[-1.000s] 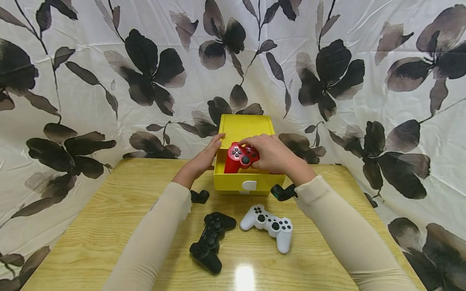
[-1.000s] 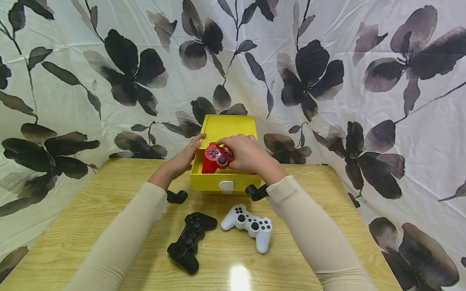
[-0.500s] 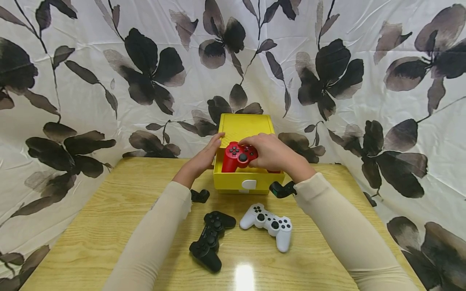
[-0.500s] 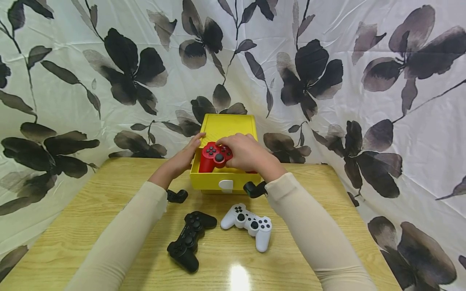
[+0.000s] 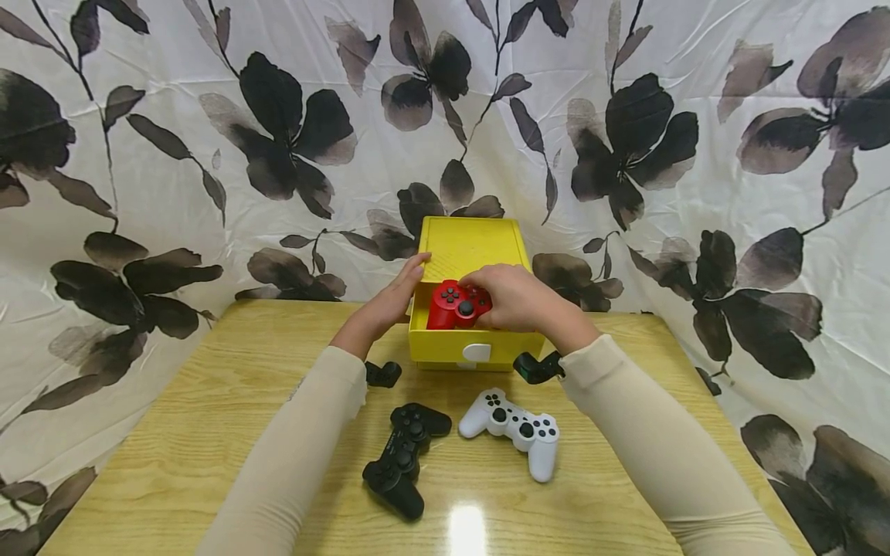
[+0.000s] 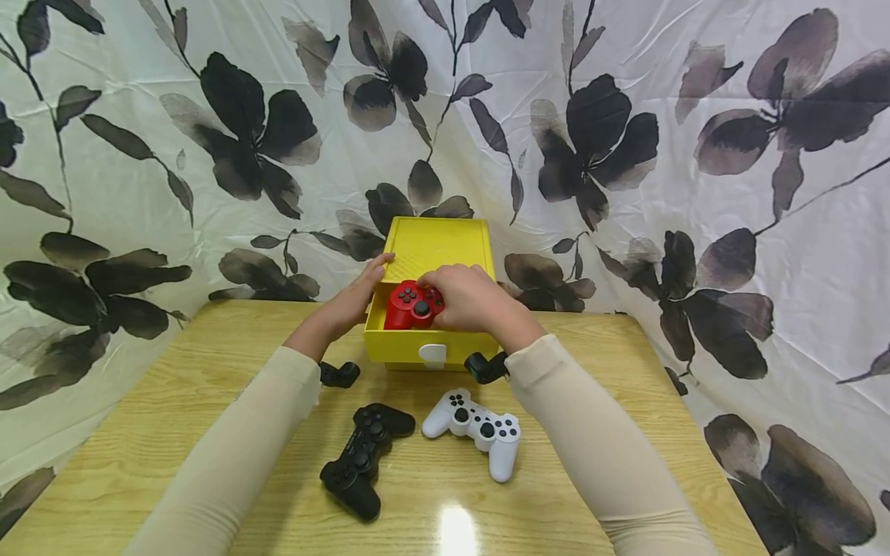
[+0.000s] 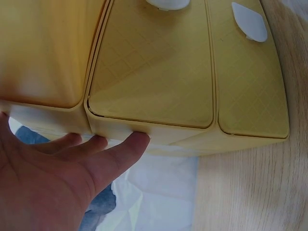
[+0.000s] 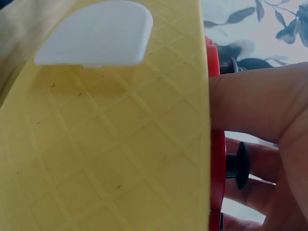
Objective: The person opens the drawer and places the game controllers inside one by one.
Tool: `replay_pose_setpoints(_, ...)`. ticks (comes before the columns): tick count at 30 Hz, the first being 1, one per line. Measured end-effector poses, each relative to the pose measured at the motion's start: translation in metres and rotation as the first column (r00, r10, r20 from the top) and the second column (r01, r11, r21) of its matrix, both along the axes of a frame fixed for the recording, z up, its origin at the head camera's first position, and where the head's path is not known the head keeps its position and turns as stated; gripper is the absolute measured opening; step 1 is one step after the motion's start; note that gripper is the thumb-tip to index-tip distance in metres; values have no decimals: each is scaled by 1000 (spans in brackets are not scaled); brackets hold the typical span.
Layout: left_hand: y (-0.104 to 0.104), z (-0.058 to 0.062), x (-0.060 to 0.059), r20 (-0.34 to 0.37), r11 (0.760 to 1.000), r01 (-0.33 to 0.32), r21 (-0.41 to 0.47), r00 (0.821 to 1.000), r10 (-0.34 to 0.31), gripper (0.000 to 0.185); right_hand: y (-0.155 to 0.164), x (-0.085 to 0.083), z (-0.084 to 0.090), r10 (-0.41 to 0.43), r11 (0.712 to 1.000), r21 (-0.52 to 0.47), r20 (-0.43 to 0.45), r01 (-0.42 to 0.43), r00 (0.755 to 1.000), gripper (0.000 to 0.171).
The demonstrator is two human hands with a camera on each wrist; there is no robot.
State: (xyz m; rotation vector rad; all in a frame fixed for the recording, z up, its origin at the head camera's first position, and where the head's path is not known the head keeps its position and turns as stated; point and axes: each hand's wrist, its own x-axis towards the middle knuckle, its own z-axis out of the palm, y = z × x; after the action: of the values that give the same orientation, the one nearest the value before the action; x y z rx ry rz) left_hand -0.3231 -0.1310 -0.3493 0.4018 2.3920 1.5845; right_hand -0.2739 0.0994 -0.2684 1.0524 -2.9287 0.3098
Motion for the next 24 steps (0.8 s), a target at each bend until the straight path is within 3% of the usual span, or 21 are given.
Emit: replay_pose_setpoints(24,1,0,0,7,1000,-3,25,1000,2,51,-1,-6,-12,16,999,28,62,-17,998,45)
